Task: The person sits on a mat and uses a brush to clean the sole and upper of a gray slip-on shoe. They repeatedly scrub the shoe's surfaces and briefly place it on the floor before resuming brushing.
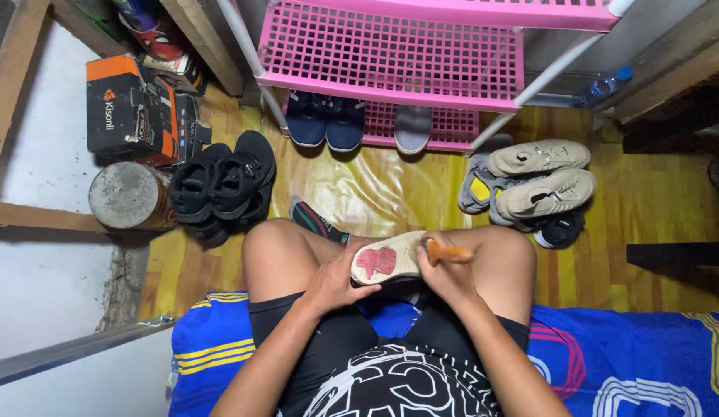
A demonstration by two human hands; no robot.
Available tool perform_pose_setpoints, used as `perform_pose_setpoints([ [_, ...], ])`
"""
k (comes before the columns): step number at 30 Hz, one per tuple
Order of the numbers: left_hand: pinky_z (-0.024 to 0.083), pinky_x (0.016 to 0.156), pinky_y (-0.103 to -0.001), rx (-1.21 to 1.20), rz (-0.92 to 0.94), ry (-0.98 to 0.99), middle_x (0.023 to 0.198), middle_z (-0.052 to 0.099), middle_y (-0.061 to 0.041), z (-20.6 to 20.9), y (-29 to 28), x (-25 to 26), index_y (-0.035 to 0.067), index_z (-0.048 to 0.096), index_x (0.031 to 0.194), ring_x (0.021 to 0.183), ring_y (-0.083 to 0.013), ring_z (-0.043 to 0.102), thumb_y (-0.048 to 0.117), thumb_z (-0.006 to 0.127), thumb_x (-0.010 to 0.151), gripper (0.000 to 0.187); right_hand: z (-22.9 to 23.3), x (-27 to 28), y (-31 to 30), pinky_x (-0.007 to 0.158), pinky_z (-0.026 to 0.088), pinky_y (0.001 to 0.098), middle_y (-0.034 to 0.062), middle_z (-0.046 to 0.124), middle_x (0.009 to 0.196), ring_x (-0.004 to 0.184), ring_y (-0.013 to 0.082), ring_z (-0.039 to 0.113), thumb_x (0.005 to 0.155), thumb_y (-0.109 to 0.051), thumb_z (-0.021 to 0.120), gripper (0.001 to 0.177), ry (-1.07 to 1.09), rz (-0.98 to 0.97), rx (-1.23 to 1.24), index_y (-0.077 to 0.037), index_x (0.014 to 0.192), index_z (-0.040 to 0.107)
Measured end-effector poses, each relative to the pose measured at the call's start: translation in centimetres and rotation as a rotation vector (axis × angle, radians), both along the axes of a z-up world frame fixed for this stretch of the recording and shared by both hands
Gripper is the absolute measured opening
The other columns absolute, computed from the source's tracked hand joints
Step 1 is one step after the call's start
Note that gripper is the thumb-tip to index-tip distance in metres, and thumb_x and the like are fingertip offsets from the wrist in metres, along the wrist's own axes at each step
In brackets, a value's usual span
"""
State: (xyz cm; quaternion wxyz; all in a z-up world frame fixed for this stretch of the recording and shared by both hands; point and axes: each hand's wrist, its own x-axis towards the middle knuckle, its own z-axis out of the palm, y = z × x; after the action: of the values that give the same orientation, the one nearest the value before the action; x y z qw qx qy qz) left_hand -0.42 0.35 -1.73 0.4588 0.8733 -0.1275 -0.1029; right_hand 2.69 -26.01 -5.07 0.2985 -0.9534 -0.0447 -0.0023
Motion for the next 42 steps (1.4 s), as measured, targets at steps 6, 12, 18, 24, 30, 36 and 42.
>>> perform_pose_setpoints([
  [6, 0.057, 0.093, -0.054, -0.024, -0.018, -0.026, 0.123, 0.068, -0.02, 1.2, -0.1, 0.2, 0.018, 0.043, 0.144, 0.109, -0.0424, 0.069, 0.043, 0.088, 0.07, 0.09, 5.8, -1.5, 4.6, 0.093, 0.058, 0.0406, 0.0083, 0.077, 0.084, 0.095, 0.029, 0.076, 0.085, -0.029, 0.074, 0.021, 0.08, 0.204, 0.167, -0.026, 0.106, 0.068],
  [12, 0.057, 0.091, -0.055, 0.001, -0.012, -0.043, 0.121, 0.069, -0.021, 0.7, 0.1, 0.1, 0.018, 0.044, 0.143, 0.106, -0.0434, 0.07, 0.045, 0.087, 0.071, 0.089, 1.0, 1.0, 3.0, 0.09, 0.056, 0.0395, 0.011, 0.075, 0.089, 0.093, 0.03, 0.074, 0.09, -0.023, 0.075, 0.017, -0.213, 0.071, 0.165, -0.02, 0.106, 0.073],
  [18, 0.057, 0.092, -0.055, -0.01, -0.025, -0.014, 0.125, 0.068, -0.019, 1.0, -0.1, 0.2, 0.019, 0.043, 0.145, 0.108, -0.042, 0.07, 0.045, 0.086, 0.071, 0.089, 7.6, -0.1, 4.4, 0.079, 0.057, 0.0504, 0.0126, 0.071, 0.069, 0.082, 0.0394, 0.072, 0.088, -0.033, 0.071, 0.028, 0.188, -0.133, -0.004, -0.017, 0.069, 0.057],
  [24, 0.057, 0.093, -0.054, -0.023, -0.018, -0.008, 0.127, 0.067, -0.019, 0.4, 0.0, 0.1, 0.019, 0.043, 0.146, 0.11, -0.042, 0.069, 0.044, 0.087, 0.071, 0.091, 6.0, -0.6, 4.3, 0.091, 0.057, 0.0482, 0.0164, 0.077, 0.091, 0.1, 0.0404, 0.073, 0.088, -0.032, 0.071, 0.022, 0.375, 0.06, 0.27, -0.033, 0.11, 0.07],
  [30, 0.056, 0.094, -0.054, -0.021, -0.017, -0.016, 0.126, 0.067, -0.021, 1.5, 0.0, 0.1, 0.016, 0.044, 0.145, 0.109, -0.0433, 0.069, 0.043, 0.087, 0.071, 0.09, 2.0, 1.3, 1.7, 0.08, 0.059, 0.0522, 0.014, 0.072, 0.093, 0.089, 0.0383, 0.072, 0.093, -0.024, 0.07, 0.021, -0.087, -0.044, 0.076, -0.024, 0.113, 0.067],
  [36, 0.057, 0.094, -0.053, -0.002, -0.004, -0.03, 0.127, 0.067, -0.02, 0.9, -0.1, -0.2, 0.017, 0.044, 0.144, 0.11, -0.0428, 0.069, 0.043, 0.088, 0.069, 0.091, 2.5, -1.6, 3.6, 0.07, 0.061, 0.0492, 0.0077, 0.073, 0.078, 0.083, 0.0349, 0.074, 0.087, -0.03, 0.072, 0.021, -0.025, 0.136, 0.107, -0.029, 0.108, 0.067],
  [42, 0.057, 0.092, -0.053, 0.03, -0.009, -0.05, 0.127, 0.068, -0.018, 1.1, -0.2, -0.1, 0.018, 0.043, 0.146, 0.11, -0.042, 0.069, 0.043, 0.088, 0.069, 0.093, 5.2, -0.3, 4.2, 0.08, 0.06, 0.0474, 0.0131, 0.075, 0.077, 0.086, 0.0378, 0.075, 0.089, -0.027, 0.07, 0.021, 0.065, 0.169, 0.275, -0.026, 0.11, 0.069],
])
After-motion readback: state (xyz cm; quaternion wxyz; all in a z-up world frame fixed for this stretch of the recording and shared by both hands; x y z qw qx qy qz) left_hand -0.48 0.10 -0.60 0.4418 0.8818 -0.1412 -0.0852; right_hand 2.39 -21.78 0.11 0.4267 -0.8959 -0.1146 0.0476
